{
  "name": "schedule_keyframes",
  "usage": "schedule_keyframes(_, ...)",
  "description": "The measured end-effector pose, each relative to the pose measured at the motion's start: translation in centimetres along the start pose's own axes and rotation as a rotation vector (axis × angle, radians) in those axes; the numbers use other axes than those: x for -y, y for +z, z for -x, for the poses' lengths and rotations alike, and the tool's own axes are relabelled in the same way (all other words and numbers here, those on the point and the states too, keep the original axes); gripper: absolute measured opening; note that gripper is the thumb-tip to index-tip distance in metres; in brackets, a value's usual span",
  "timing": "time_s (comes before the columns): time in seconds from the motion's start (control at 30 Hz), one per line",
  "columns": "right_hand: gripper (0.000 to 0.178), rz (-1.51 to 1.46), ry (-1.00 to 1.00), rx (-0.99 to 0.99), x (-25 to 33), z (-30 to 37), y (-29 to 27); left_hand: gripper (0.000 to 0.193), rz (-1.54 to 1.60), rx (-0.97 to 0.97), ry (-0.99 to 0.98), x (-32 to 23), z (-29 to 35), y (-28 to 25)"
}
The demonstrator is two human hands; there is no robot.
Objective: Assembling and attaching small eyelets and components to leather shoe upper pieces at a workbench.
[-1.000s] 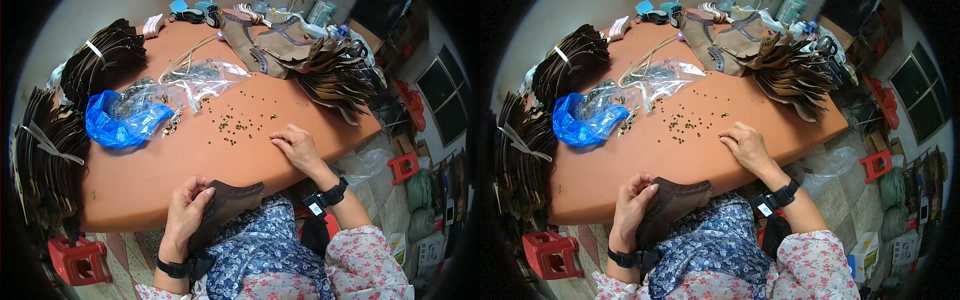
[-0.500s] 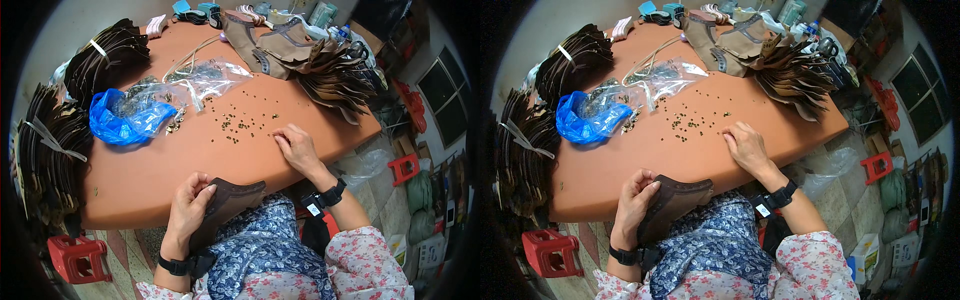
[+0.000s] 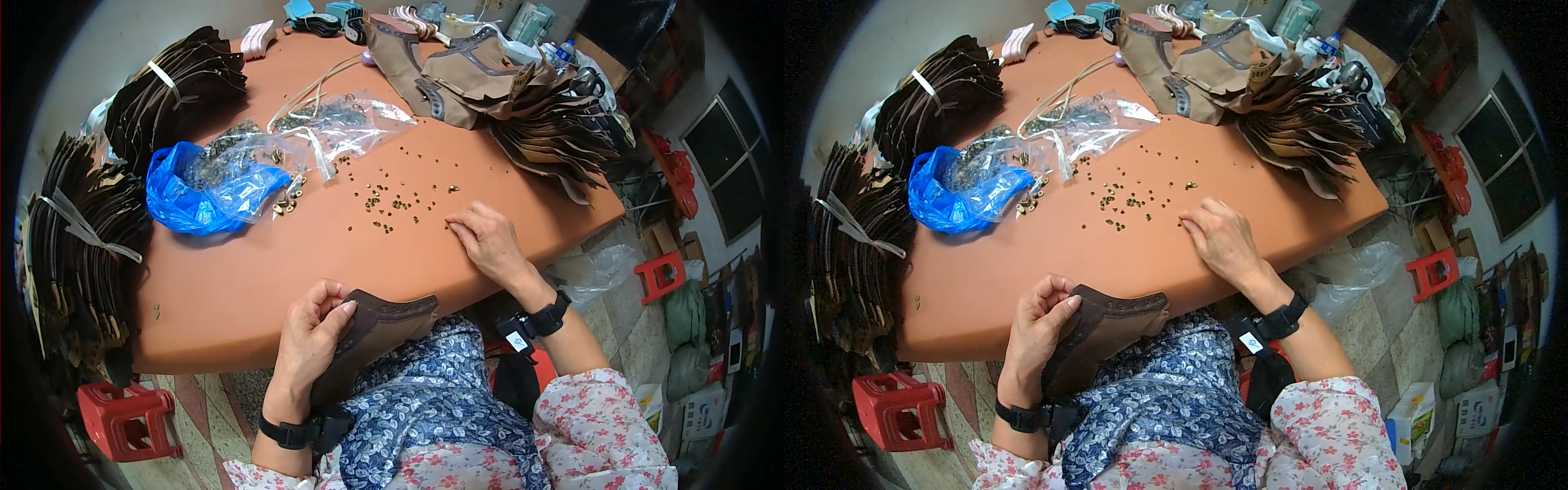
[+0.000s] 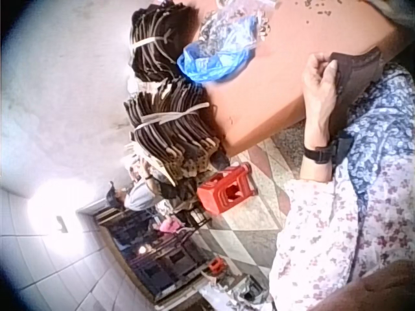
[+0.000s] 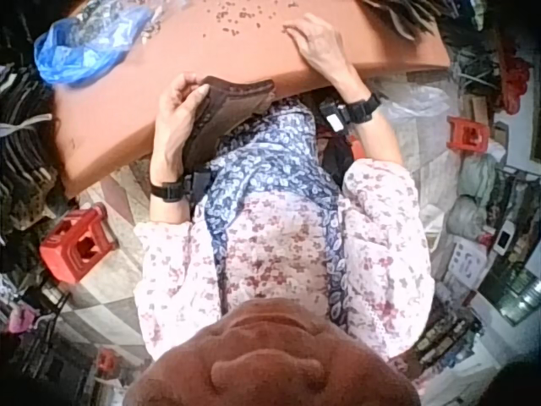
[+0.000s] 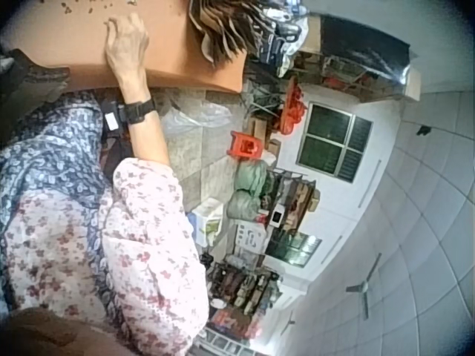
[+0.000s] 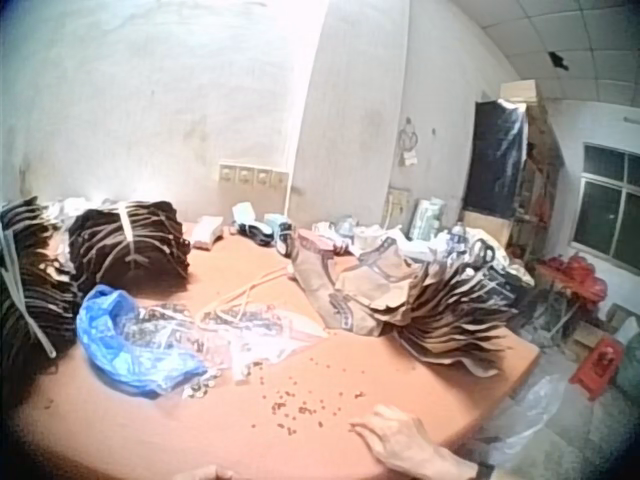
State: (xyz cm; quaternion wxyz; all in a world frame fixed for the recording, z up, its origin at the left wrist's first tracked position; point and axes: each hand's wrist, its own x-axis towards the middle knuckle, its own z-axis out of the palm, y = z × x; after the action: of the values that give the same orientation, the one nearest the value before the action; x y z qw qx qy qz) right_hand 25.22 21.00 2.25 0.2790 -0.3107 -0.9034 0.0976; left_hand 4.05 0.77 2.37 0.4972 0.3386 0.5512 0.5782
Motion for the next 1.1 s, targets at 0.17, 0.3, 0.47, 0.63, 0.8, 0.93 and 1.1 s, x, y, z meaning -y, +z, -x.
schedule_keyframes(0.17,0.009,-0.011,0.019,-0.067,0.4,0.6,0.4,0.007,0.003,0.016,-0.021,0.1,0.0,-0.3)
schedule_keyframes(0.3,0.008,0.0,0.025,-0.099,0.4,0.8,0.8,0.008,-0.006,0.023,-0.03,0.0,0.0,-0.3)
schedule_keyframes(0.47,0.007,0.099,-0.008,-0.121,0.5,0.6,1.3,0.007,-0.002,0.002,-0.003,0.2,-0.1,-0.2)
schedule_keyframes(0.63,0.006,0.161,-0.048,-0.105,0.8,0.4,1.0,0.005,0.001,-0.01,0.001,0.3,-0.1,-0.1)
schedule_keyframes(0.8,0.006,0.111,-0.042,-0.126,0.8,0.7,1.1,0.008,0.005,0.023,-0.041,0.3,0.0,-0.4)
schedule_keyframes(0.93,0.006,0.12,-0.045,-0.099,1.1,0.5,0.9,0.008,-0.016,0.014,-0.029,0.2,0.0,-0.4)
schedule_keyframes(1.1,0.006,0.2,-0.07,-0.099,0.7,0.3,1.1,0.008,-0.026,0.011,-0.028,0.0,-0.1,-0.2)
